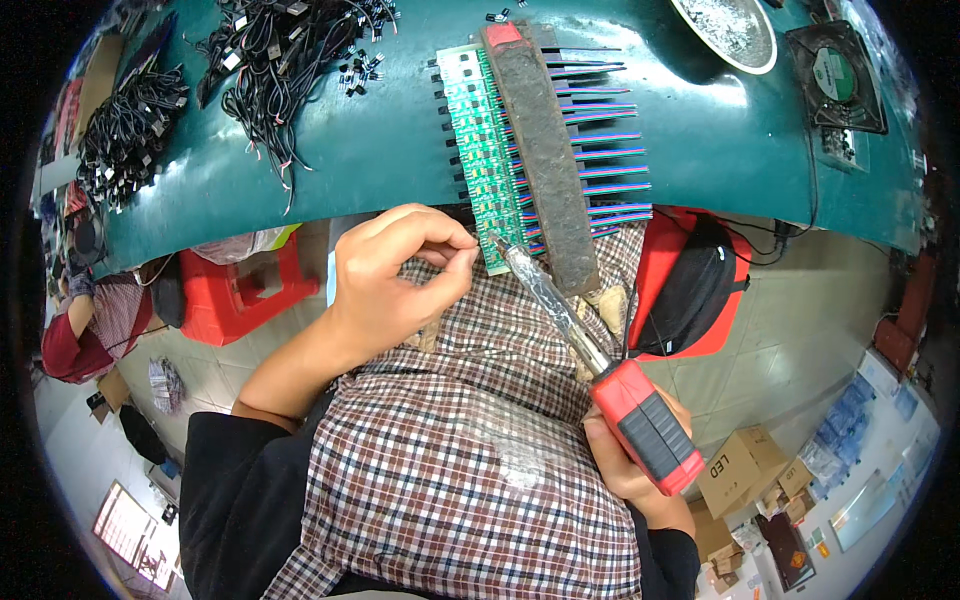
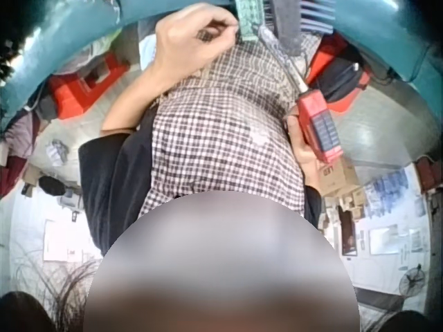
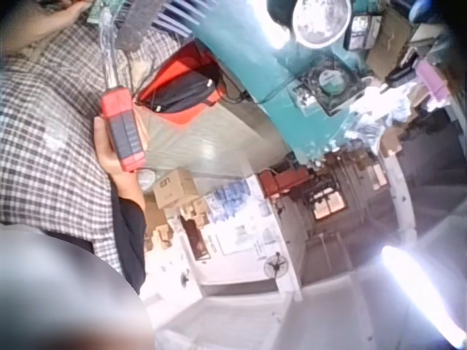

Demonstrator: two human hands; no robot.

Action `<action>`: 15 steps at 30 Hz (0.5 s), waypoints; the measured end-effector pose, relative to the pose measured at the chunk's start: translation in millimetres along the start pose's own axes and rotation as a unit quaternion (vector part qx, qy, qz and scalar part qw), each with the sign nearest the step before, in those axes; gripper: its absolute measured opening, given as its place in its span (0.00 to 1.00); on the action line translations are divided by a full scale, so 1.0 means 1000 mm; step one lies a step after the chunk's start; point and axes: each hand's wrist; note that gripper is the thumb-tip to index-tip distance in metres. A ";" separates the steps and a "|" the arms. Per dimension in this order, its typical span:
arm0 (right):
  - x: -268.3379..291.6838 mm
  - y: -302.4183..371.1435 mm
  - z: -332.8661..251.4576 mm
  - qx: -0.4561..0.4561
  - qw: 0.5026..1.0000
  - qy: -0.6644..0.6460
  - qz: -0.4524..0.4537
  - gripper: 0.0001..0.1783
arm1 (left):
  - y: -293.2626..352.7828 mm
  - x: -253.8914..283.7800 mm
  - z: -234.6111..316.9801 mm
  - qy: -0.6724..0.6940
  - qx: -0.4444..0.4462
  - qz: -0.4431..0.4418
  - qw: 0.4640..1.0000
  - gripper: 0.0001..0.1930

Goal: The person assembles electrical components on a PCB by hand, using a soldering gun to connect wires with solder wire.

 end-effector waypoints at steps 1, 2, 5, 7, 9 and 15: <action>-0.001 0.000 0.001 0.006 1.000 -0.007 0.001 0.09 | 0.000 0.000 -0.001 0.007 0.002 0.001 1.000 0.06; -0.002 0.001 0.002 0.012 1.000 -0.014 0.001 0.09 | 0.000 0.000 0.000 0.007 0.003 0.001 1.000 0.06; -0.004 0.000 0.001 0.005 0.999 -0.032 0.009 0.09 | 0.001 0.002 0.001 0.010 0.015 -0.019 1.000 0.07; -0.005 0.001 0.002 -0.004 0.999 -0.039 0.013 0.09 | 0.000 0.002 0.001 0.013 0.017 -0.020 1.000 0.07; -0.005 0.002 0.000 -0.015 0.999 -0.044 0.019 0.10 | 0.000 0.002 0.001 0.017 0.019 -0.023 0.999 0.07; -0.002 0.007 0.003 -0.042 0.999 -0.011 0.008 0.09 | 0.000 0.002 0.002 0.021 0.022 -0.022 0.999 0.07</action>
Point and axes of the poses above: each hand's wrist, its own y-axis away from the middle knuckle, its own x-axis out of the back of the hand, z = x × y, and after that the axes turned 9 degrees about -z, right-handed
